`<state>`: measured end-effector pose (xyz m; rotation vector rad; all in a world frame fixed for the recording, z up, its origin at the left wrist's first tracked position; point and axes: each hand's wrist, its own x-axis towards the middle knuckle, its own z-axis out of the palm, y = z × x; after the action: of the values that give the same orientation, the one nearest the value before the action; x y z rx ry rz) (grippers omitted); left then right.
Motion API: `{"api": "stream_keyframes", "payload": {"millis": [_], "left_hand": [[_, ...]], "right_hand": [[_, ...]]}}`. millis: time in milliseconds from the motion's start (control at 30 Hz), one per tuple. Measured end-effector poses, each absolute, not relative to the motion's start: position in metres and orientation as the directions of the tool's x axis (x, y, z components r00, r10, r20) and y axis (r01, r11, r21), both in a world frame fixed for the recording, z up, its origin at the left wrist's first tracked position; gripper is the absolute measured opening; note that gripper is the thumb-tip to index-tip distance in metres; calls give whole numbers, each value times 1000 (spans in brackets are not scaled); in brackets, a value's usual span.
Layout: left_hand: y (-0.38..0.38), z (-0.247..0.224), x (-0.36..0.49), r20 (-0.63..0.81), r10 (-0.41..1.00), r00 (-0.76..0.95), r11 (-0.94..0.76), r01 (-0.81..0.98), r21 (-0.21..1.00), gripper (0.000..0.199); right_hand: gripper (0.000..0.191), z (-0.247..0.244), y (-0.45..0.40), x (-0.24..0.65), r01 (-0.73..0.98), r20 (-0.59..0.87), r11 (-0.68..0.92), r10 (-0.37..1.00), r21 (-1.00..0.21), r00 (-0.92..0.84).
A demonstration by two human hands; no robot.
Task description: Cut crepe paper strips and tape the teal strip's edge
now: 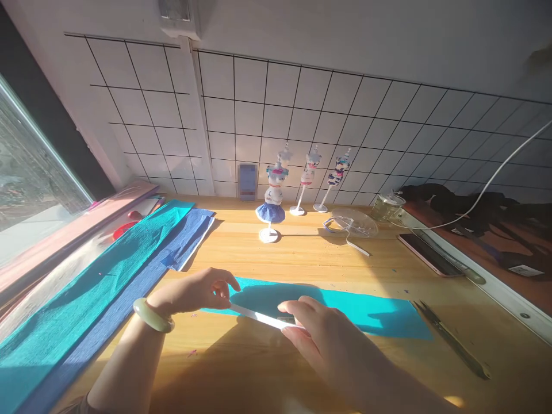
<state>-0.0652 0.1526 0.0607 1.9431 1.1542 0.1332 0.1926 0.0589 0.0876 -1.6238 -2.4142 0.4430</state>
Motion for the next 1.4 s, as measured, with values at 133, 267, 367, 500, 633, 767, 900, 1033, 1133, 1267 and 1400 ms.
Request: {"api": "stream_keyframes", "payload": {"millis": [133,267,367,500,633,767,900,1033,1133,1267,1400], "left_hand": [[153,64,-81,-315,782,538,-182,681,710,31],[154,63,-95,-365,783,504,-123,701,703,27],[157,57,-103,-417,788,453,-68,737,673,26],[161,48,-110,-467,793,391,-18,781,624,21],[160,47,-112,-467,804,367,-16,800,600,21],[157,53,-110,-466,811,353,-20,813,582,21],[155,57,-108,-473,817,329,-6,825,565,21],[155,56,-108,-497,803,329,17,821,571,21],[156,52,-110,-499,801,331,24,815,579,23],[157,48,-111,-494,801,337,31,801,598,22],[156,47,-110,-493,801,341,37,793,609,20]], "right_hand": [[17,107,81,187,788,-105,288,909,-543,-404],[21,96,91,176,772,-137,268,899,-576,-415],[23,86,98,169,777,-255,205,869,-595,-425],[24,75,114,170,698,-508,-95,755,-710,-414],[28,65,127,176,623,-586,-231,671,-747,-454],[28,58,128,178,589,-588,-266,665,-763,-461],[20,48,128,178,652,-631,-279,666,-705,-398],[18,38,130,178,709,-652,-278,683,-648,-328],[13,35,132,177,720,-659,-272,677,-638,-328],[13,34,135,174,716,-678,-282,647,-639,-349],[10,35,136,170,728,-687,-271,632,-630,-359]]}}
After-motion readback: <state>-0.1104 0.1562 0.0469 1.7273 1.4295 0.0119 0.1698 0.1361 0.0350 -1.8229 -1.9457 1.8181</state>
